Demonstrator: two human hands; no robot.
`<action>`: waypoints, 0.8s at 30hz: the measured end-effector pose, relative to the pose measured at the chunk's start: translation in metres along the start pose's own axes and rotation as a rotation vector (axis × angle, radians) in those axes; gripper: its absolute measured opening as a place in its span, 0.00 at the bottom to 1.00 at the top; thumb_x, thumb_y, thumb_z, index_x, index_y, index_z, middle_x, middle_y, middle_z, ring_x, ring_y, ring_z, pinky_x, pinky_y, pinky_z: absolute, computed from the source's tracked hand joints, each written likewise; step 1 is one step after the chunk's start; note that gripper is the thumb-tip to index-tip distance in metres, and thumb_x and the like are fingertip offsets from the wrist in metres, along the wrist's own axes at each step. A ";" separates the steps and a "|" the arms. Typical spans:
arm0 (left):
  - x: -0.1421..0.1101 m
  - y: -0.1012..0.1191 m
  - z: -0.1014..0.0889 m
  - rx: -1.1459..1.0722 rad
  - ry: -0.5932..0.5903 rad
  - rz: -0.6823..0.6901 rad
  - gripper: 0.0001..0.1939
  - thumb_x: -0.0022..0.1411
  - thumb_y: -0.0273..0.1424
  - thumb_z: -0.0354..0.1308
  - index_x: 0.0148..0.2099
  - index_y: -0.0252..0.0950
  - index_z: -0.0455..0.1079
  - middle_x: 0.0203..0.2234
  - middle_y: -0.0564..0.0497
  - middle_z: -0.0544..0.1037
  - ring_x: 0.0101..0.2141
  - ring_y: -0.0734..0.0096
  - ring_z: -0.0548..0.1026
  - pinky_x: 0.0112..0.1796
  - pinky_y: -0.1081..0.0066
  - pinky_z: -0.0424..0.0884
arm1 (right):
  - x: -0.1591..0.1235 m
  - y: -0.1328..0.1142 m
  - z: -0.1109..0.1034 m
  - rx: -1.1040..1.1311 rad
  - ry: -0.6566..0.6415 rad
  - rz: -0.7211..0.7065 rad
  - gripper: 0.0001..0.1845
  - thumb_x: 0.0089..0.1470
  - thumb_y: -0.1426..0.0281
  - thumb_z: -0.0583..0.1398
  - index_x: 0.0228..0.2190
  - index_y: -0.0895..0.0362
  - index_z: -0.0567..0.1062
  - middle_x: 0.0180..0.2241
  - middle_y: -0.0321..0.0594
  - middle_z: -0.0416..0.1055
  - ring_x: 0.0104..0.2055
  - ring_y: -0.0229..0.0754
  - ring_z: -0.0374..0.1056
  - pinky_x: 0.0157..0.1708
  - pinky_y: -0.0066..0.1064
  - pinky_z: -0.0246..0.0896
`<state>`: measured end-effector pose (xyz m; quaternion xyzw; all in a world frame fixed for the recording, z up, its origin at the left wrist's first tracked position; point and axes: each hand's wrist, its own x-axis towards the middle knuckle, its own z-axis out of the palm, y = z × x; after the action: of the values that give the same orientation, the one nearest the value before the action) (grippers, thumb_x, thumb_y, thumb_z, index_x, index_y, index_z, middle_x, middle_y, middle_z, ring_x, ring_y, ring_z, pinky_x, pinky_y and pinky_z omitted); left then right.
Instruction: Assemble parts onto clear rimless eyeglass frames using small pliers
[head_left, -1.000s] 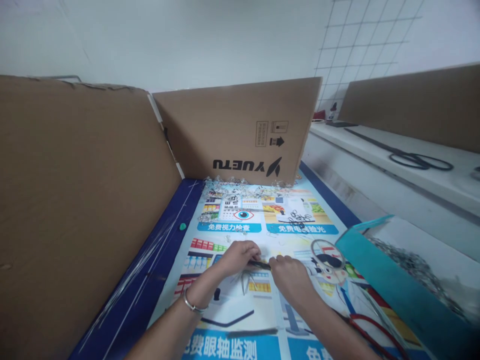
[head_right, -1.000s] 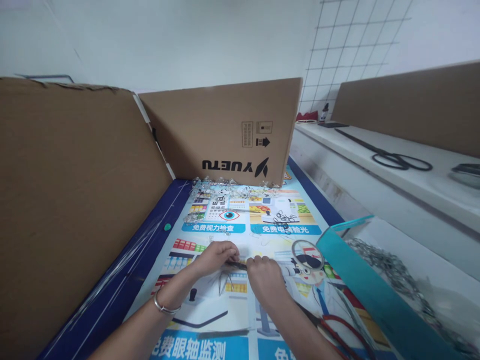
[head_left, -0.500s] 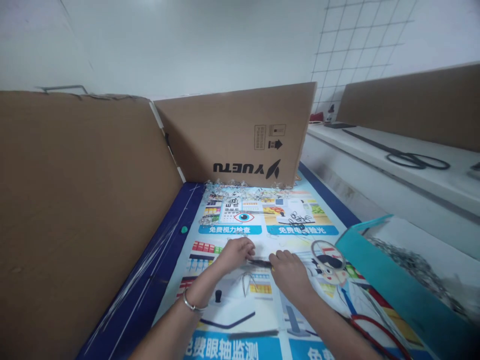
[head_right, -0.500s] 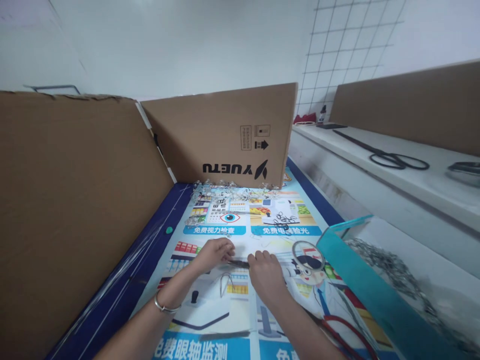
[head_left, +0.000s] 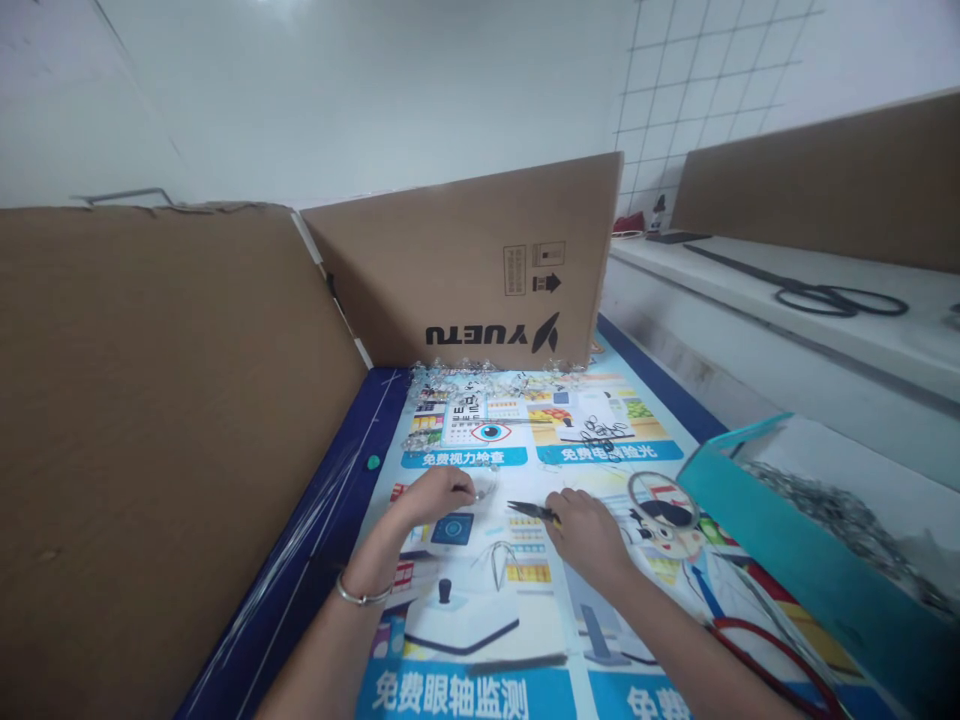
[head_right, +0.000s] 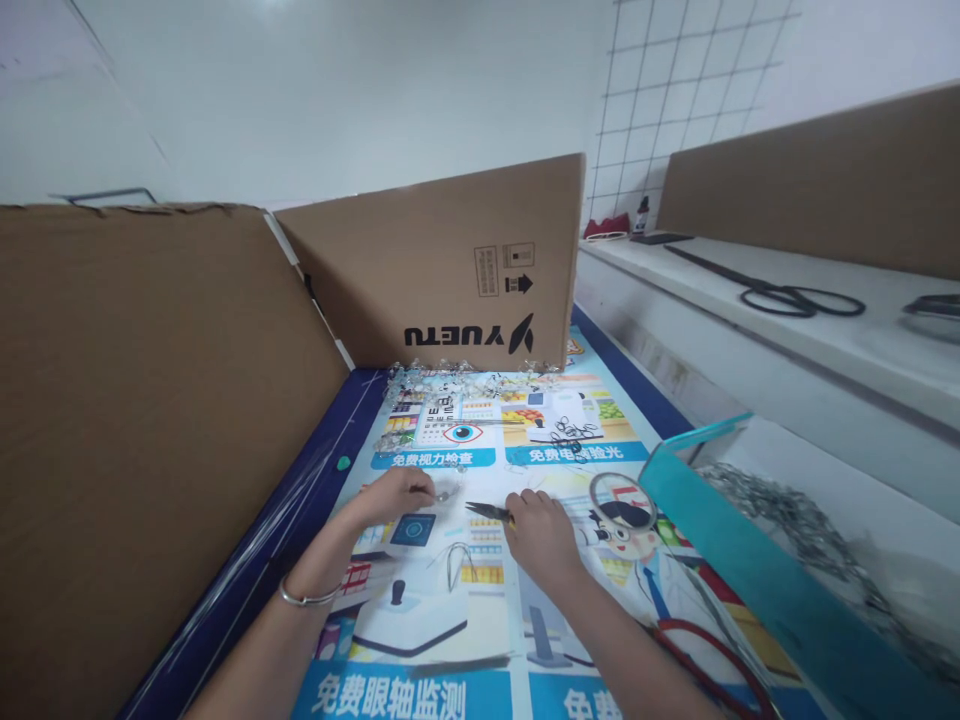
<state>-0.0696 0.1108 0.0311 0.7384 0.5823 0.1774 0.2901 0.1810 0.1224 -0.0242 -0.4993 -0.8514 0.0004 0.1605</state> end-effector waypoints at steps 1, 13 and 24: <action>0.002 0.003 0.006 -0.044 0.007 0.015 0.08 0.50 0.30 0.51 0.28 0.34 0.71 0.24 0.53 0.74 0.26 0.73 0.69 0.28 0.77 0.60 | 0.001 0.000 0.000 0.017 0.000 0.010 0.03 0.48 0.71 0.55 0.28 0.55 0.69 0.29 0.38 0.67 0.34 0.40 0.61 0.34 0.29 0.46; 0.016 0.025 0.063 -0.006 0.235 0.121 0.11 0.54 0.29 0.52 0.39 0.37 0.72 0.36 0.49 0.74 0.37 0.69 0.70 0.40 0.72 0.63 | 0.004 0.003 -0.004 0.257 0.020 0.171 0.08 0.51 0.68 0.52 0.29 0.55 0.70 0.27 0.36 0.67 0.34 0.38 0.61 0.32 0.26 0.48; -0.009 0.036 0.028 0.385 -0.210 -0.001 0.08 0.47 0.37 0.58 0.30 0.39 0.71 0.27 0.53 0.75 0.29 0.69 0.70 0.26 0.75 0.57 | 0.005 0.003 -0.004 0.256 0.013 0.179 0.07 0.50 0.68 0.53 0.29 0.54 0.71 0.27 0.35 0.66 0.34 0.37 0.61 0.31 0.25 0.48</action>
<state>-0.0274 0.0906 0.0332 0.7943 0.5725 -0.0152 0.2030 0.1828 0.1276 -0.0195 -0.5484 -0.7956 0.1200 0.2279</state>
